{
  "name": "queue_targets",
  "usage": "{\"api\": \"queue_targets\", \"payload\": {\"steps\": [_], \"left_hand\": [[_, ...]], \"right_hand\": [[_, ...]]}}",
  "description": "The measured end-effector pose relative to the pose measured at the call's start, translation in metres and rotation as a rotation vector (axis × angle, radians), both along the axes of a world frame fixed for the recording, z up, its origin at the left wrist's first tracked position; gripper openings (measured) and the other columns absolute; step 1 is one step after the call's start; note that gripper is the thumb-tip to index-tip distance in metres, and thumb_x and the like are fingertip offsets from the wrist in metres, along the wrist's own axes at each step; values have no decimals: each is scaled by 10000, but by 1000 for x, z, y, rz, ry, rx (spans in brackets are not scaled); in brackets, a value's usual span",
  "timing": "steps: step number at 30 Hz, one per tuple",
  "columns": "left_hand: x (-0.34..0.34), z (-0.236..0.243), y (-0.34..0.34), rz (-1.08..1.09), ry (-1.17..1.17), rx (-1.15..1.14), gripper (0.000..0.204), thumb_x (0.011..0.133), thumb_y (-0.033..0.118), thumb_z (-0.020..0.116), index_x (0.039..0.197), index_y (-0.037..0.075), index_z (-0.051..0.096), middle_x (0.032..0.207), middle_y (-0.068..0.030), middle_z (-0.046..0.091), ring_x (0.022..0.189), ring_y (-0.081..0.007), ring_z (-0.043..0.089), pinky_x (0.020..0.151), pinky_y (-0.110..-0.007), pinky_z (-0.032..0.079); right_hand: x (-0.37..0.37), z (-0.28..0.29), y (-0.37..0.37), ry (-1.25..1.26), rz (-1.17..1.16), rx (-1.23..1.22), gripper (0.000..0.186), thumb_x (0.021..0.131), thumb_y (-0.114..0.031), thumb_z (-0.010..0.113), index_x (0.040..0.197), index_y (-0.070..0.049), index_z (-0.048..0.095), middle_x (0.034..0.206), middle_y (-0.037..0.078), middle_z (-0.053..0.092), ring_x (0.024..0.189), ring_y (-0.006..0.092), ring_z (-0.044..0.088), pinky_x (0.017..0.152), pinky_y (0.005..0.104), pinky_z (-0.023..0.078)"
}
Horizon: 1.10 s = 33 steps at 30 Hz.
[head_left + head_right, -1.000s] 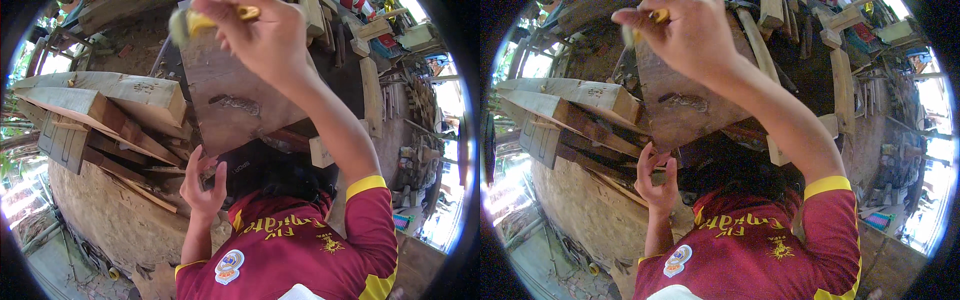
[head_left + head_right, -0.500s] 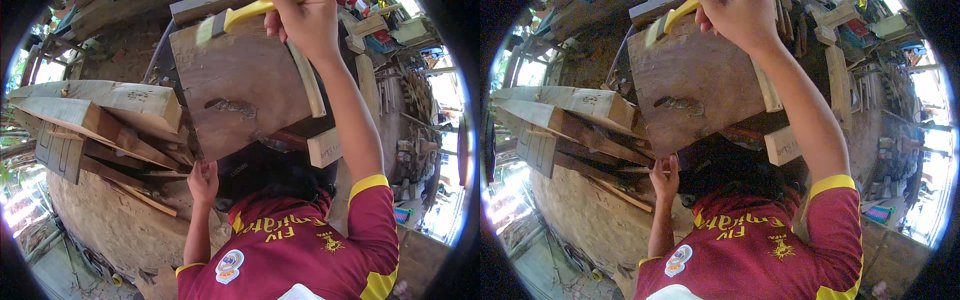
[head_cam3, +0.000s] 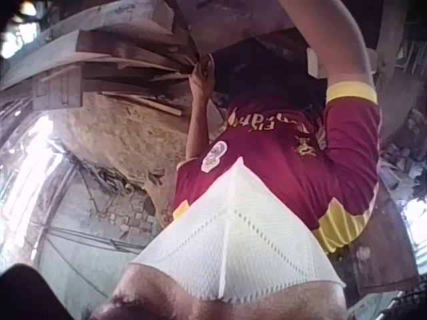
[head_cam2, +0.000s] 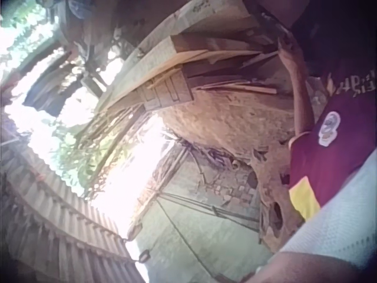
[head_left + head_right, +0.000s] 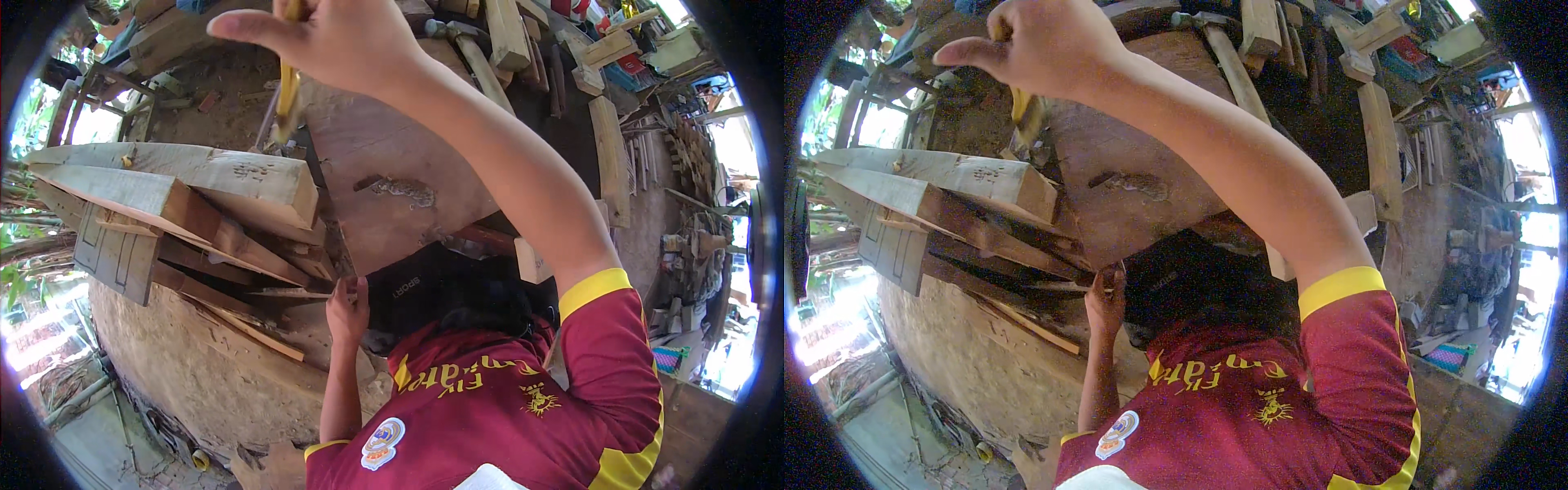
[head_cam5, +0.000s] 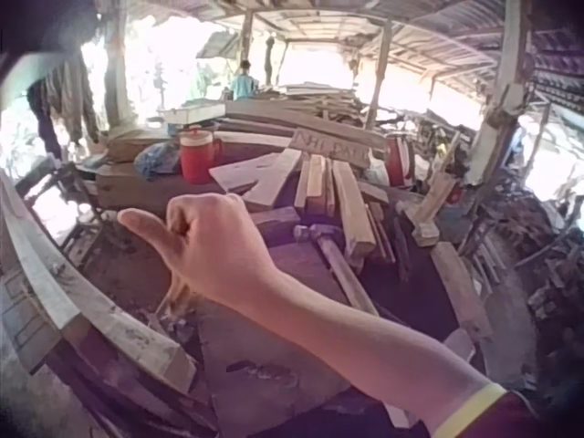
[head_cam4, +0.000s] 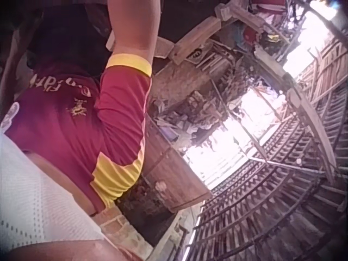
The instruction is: The person uses a chisel and a wooden mallet to carve a rectangular piece of wood. They repeatedly strike the chisel to remove wood shavings and shape the block. The person occasionally pauses to inspect the carved surface and adjust the wood's position.
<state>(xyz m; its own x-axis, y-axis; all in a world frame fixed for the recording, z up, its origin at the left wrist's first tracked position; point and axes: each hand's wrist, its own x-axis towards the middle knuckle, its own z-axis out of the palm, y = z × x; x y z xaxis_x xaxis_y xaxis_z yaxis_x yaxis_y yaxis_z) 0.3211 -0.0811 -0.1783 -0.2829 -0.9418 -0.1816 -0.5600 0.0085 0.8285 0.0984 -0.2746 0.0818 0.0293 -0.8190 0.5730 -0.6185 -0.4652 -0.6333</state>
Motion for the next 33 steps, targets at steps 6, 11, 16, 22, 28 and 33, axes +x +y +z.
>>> {"api": "queue_targets", "payload": {"steps": [6,11,16,22,28,33], "left_hand": [[23,-18,11,26,-92,46,240,929,253,607,921,13,613,791,-189,674,766,-372,669,658,-433,505],[26,-21,10,30,-72,-14,242,933,261,601,906,21,610,772,-180,667,740,-371,663,645,-433,499],[25,-23,10,35,-43,5,246,942,264,592,908,22,614,773,-171,669,732,-353,668,639,-411,502],[8,12,-2,-20,-83,35,250,947,260,589,952,13,625,801,-169,684,734,-318,686,642,-380,512],[-2,12,3,29,55,18,228,937,224,599,937,-3,617,797,-181,679,741,-332,681,653,-390,512],[-12,20,2,-48,36,-62,203,931,189,602,964,-10,619,803,-183,673,758,-348,671,690,-402,511]], "right_hand": [[27,-20,-37,256,62,240,750,743,-762,591,609,-26,638,555,143,602,541,317,626,572,401,521],[32,-27,-50,44,-61,-174,670,722,-731,614,625,-70,648,586,116,625,615,334,647,585,439,521],[24,18,-8,57,9,246,592,868,-559,595,605,-29,564,504,122,592,508,254,651,446,353,480],[22,-41,-46,176,-65,-204,526,802,-597,632,715,-79,663,661,138,647,668,320,674,645,424,536],[5,-28,-29,280,-167,-63,460,810,-543,655,687,-100,639,667,149,644,671,328,673,605,448,533],[12,-40,-30,117,-21,8,340,819,-441,681,736,-111,688,706,135,669,691,348,674,622,433,543]]}}
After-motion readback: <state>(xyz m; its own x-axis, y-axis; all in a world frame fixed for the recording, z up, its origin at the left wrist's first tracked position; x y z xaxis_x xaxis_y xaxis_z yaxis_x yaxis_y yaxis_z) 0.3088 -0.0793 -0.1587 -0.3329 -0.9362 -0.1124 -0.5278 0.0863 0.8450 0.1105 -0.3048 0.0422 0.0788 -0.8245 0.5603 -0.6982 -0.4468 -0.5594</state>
